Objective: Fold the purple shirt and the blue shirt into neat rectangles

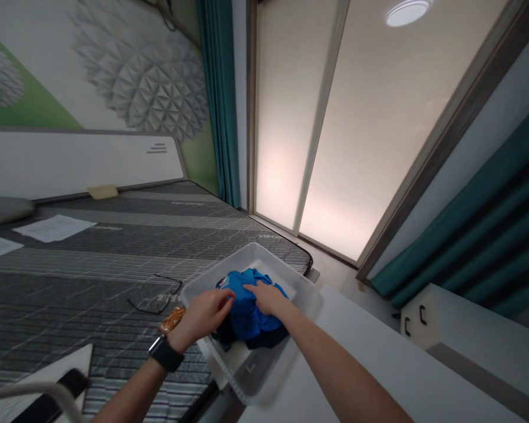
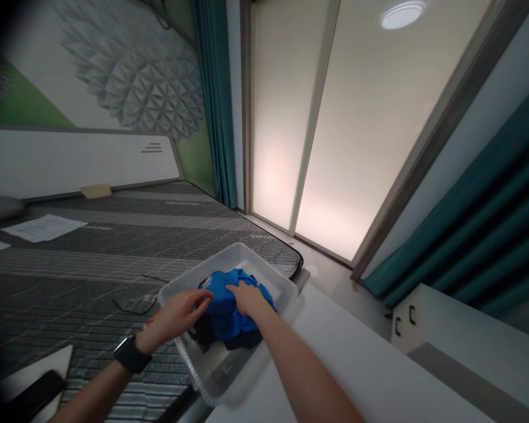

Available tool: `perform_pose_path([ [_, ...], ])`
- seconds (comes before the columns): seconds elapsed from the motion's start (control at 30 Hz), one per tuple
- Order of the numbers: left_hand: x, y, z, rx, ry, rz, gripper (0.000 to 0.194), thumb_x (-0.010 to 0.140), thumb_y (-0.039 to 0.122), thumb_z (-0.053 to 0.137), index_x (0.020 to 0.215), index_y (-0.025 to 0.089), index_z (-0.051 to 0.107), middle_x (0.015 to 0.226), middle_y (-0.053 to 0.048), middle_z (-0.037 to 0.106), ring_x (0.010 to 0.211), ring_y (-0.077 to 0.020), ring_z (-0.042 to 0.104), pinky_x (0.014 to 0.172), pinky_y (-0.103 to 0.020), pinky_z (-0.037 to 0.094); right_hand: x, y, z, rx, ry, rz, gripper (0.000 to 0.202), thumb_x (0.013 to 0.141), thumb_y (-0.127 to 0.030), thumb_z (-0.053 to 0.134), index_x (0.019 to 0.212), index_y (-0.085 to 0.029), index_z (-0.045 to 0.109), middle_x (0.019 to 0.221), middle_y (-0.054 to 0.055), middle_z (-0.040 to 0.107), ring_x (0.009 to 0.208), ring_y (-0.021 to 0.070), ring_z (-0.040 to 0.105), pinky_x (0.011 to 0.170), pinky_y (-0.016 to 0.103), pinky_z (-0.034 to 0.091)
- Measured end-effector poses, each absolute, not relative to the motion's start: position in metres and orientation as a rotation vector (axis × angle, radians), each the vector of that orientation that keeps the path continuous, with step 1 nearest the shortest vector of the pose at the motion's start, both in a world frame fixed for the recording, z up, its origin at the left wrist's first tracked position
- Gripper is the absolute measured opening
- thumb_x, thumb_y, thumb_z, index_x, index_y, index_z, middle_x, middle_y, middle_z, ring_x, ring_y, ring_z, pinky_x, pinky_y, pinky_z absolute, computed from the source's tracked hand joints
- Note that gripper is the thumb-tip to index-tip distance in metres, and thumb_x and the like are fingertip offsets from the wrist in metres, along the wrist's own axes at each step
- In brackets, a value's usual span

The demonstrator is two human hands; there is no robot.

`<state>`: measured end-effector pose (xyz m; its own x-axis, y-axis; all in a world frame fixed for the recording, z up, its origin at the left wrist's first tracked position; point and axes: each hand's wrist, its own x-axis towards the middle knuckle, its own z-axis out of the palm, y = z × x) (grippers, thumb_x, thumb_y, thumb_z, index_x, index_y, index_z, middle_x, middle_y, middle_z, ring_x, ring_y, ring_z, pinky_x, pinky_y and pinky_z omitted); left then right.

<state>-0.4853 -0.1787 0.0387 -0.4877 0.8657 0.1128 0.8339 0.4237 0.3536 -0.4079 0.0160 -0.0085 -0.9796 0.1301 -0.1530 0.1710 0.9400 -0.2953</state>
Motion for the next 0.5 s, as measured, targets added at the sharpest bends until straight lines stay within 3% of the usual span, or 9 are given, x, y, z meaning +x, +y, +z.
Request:
perform_pose_path([
  [0.1,-0.488,-0.179,0.033,1.518,2.602,0.740,0.043,0.092,0.034,0.043,0.132,0.018,0.052,0.099,-0.009,0.068,0.081,-0.0230,0.066,0.075,-0.033,0.047,-0.407,0.024,0.009,0.172,3.050,-0.560,0.046,0.085,-0.012,0.050,0.126,-0.031,0.060,0.118,0.008,0.059,0.096,0.0239,0.063,0.086,0.036,0.047],
  [0.23,-0.495,-0.177,0.026,1.458,2.616,0.921,0.081,0.086,0.044,0.056,0.153,0.021,0.017,0.135,-0.018,0.050,0.084,-0.0232,0.067,0.075,-0.037,0.051,-0.403,0.031,0.045,0.098,3.186,-0.739,0.043,0.085,-0.012,0.048,0.123,-0.027,0.061,0.112,0.005,0.060,0.098,0.0201,0.058,0.089,0.032,0.044],
  [0.3,-0.498,-0.173,0.027,1.466,2.596,0.983,0.097,0.080,0.050,0.063,0.154,0.021,0.008,0.147,-0.020,0.037,0.102,-0.0295,0.064,0.083,-0.041,0.051,-0.399,0.034,0.064,-0.010,3.269,-1.012,0.047,0.080,-0.007,0.047,0.120,-0.025,0.062,0.108,0.004,0.061,0.100,0.0184,0.057,0.094,0.032,0.042],
  [0.4,-0.499,-0.164,0.036,1.525,2.444,1.127,0.096,0.078,0.049,0.067,0.153,0.019,0.016,0.152,-0.017,0.034,0.129,-0.0342,0.047,0.101,-0.045,0.042,-0.388,0.038,0.085,-0.189,3.264,-1.586,0.049,0.071,-0.004,0.045,0.112,-0.023,0.064,0.107,0.002,0.062,0.104,0.0182,0.055,0.098,0.035,0.039],
  [0.5,-0.493,-0.151,0.052,1.533,2.198,1.343,0.058,0.086,0.039,0.056,0.139,0.016,0.046,0.139,-0.013,0.054,0.128,-0.0297,0.049,0.107,-0.042,0.037,-0.372,0.040,0.091,-0.106,3.197,-1.820,0.045,0.069,-0.006,0.044,0.106,-0.023,0.063,0.103,0.001,0.059,0.099,0.0182,0.055,0.094,0.036,0.042],
])
